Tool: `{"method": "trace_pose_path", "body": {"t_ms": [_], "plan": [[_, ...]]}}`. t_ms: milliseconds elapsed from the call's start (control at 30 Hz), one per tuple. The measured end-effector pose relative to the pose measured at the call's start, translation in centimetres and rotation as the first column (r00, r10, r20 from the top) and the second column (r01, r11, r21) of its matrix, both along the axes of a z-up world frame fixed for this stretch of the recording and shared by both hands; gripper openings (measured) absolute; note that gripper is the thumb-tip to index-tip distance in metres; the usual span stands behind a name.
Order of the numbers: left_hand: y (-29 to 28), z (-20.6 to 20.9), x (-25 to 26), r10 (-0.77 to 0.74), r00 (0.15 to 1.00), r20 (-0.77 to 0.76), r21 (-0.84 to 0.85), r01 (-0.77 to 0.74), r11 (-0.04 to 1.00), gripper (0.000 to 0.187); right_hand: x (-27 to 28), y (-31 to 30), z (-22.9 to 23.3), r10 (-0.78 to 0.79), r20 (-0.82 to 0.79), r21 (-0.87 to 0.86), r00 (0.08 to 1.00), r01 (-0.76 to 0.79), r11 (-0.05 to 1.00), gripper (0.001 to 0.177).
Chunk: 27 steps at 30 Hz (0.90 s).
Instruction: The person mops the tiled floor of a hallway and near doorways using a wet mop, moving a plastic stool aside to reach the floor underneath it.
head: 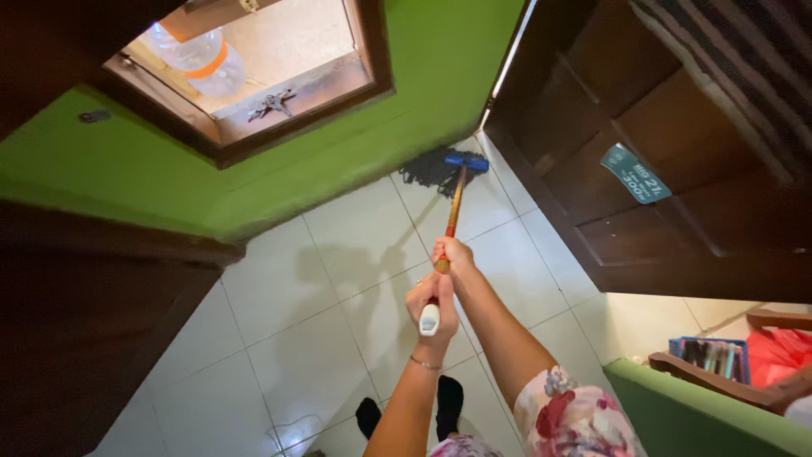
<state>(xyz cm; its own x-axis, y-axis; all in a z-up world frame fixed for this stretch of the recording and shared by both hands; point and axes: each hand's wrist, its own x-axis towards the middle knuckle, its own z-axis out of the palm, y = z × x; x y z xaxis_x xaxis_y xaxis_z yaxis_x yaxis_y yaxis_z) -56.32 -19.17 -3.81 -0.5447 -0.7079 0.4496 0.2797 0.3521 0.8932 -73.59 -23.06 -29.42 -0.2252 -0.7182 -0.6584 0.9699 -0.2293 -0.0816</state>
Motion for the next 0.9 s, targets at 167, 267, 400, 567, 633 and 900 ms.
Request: {"method": "trace_pose_path", "body": {"t_ms": [167, 267, 400, 567, 633, 900], "plan": [[0.6, 5.3, 5.1, -0.063, 0.994, 0.084, -0.006, 0.064, 0.998, 0.039, 9.0, 4.5, 4.5, -0.092, -0.232, 0.04, 0.968, 0.103, 0.994, 0.02], [1.1, 8.8, 8.5, -0.212, 0.97, 0.122, 0.104, 0.2, 0.974, 0.039, 13.8, 8.7, 10.2, -0.061, -0.126, 0.085, 0.99, 0.072, 0.994, 0.018], [2.6, 9.8, 8.5, -0.32, 0.94, 0.119, 0.099, 0.309, 0.946, 0.038, 14.5, 11.4, 10.1, 0.002, -0.037, 0.16, 0.999, 0.004, 0.987, 0.023], [3.7, 6.9, 6.0, -0.281, 0.956, 0.085, 0.057, 0.277, 0.959, 0.038, 9.4, 9.8, 1.7, 0.006, -0.18, 0.075, 0.984, 0.007, 0.997, 0.026], [4.2, 5.0, 4.0, -0.212, 0.971, 0.108, -0.13, 0.225, 0.966, 0.03, 6.2, 9.5, -1.0, 0.001, -0.291, -0.08, 0.957, -0.025, 0.996, 0.031], [5.3, 4.0, -0.3, -0.34, 0.928, 0.155, -0.108, 0.358, 0.927, 0.04, 2.1, 11.1, 0.0, -0.192, -0.229, -0.026, 0.954, 0.191, 0.981, 0.032]]}}
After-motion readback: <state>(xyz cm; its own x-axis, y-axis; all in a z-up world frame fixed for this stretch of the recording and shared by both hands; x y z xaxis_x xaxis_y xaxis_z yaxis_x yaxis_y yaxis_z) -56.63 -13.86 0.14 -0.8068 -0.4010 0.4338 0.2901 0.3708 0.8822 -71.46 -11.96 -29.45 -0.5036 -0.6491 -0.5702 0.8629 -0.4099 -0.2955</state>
